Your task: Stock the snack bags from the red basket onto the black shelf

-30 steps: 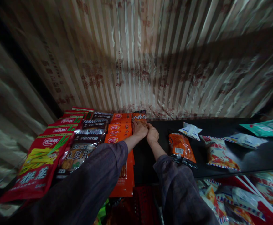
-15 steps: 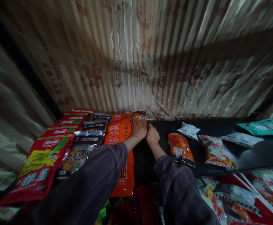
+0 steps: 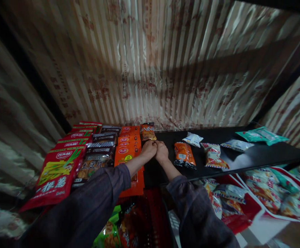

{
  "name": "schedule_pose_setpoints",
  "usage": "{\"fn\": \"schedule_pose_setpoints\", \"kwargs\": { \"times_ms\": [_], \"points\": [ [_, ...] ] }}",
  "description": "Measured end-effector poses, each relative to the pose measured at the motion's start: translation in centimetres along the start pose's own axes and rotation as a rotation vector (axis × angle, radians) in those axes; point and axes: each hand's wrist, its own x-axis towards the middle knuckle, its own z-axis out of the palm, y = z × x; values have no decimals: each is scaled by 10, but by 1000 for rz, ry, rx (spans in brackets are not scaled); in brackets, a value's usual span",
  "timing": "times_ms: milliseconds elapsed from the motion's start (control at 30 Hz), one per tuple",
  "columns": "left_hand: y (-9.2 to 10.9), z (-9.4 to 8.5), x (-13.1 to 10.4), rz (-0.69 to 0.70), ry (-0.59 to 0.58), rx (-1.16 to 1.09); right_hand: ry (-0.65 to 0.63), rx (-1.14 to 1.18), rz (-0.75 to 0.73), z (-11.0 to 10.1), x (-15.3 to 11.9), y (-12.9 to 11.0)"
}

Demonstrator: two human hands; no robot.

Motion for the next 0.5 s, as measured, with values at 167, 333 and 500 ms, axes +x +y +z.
{"fn": "schedule_pose_setpoints", "kwargs": {
  "times_ms": [167,333,500],
  "points": [
    [-8,-5,-48,-36,-50,-96,124,-208,-107,-22,-26,23],
    [-17,-2,-83,-56,-86,-215,119,-420,194,-44,-42,60],
    [-28,4,-99,-61,-100,-342,-40,-398,284,-46,-60,71]
  ]
}}
